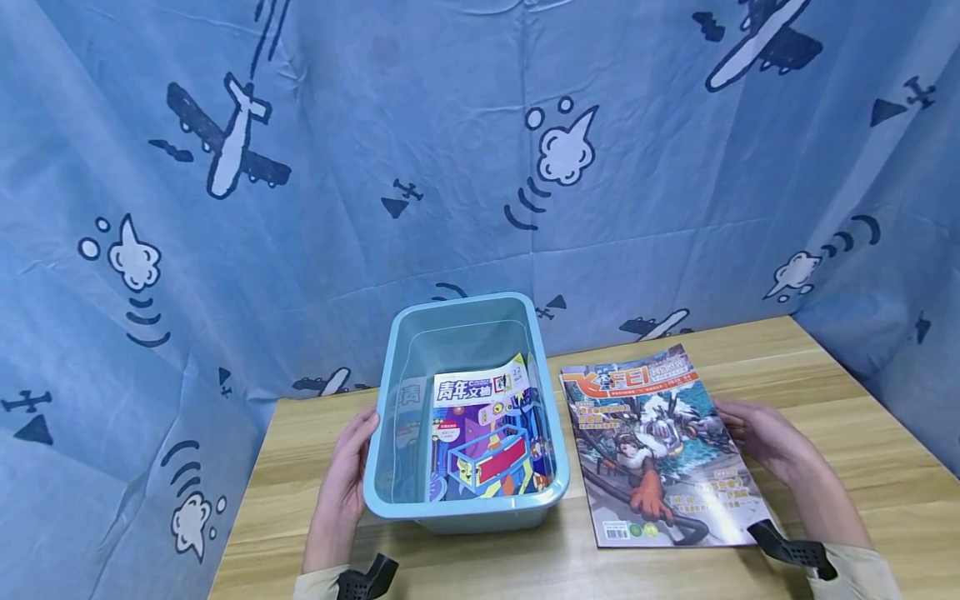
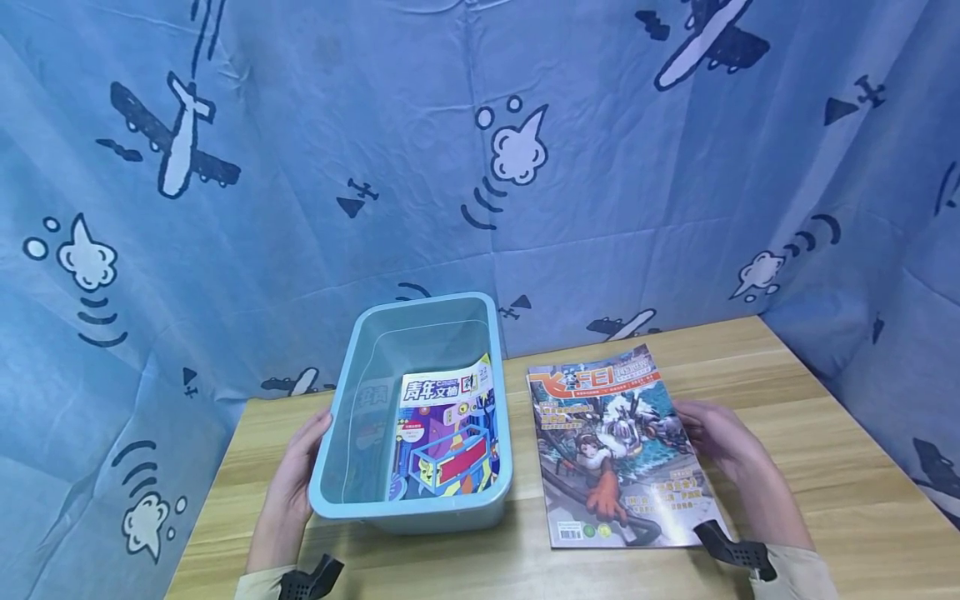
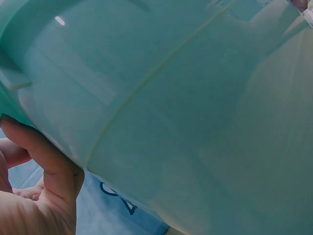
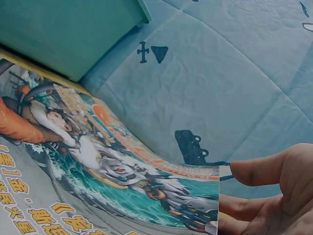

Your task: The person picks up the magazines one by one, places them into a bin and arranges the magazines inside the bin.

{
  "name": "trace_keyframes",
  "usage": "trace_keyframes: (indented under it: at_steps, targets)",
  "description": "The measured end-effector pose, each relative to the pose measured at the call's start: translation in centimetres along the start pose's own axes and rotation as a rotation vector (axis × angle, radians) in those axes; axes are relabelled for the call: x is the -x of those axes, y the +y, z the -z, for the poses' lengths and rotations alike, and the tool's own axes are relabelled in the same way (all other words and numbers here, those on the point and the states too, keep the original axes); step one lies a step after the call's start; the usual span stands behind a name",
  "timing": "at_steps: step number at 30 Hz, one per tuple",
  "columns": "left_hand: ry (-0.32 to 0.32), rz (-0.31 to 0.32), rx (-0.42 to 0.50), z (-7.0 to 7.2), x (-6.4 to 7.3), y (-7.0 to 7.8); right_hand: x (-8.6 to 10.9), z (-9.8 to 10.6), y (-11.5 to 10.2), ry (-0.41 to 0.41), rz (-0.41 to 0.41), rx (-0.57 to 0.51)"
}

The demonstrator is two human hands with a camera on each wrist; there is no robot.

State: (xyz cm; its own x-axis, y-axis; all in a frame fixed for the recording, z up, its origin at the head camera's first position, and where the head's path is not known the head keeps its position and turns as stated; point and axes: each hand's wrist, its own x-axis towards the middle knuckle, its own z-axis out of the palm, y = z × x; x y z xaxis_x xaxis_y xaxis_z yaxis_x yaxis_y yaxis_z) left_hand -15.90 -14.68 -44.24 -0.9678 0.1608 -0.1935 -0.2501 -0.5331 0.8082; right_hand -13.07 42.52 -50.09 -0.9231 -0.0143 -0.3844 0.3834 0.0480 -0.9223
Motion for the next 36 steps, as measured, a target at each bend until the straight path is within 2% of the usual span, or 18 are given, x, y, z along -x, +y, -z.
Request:
trace_keyframes:
  at_steps: [10, 18, 26, 36]
  targets:
    - [-0.008, 0.003, 0.01, -0.03, 0.01, -0.03, 0.31, -0.27, 0.04, -0.045, -0.011, 0.009]
    - [-0.028, -0.01, 0.017, 0.11, 0.0, -0.04, 0.36, -0.28, 0.08, -0.077, -0.018, -0.037]
    - [-0.011, -0.006, 0.014, 0.1, 0.05, -0.08, 0.36, 0.03, 0.32, -0.105, -0.008, -0.076]
    - [-0.013, -0.002, 0.03, 0.02, -0.13, -0.06, 0.11, 0.05, 0.45, -0.13, -0.015, -0.061]
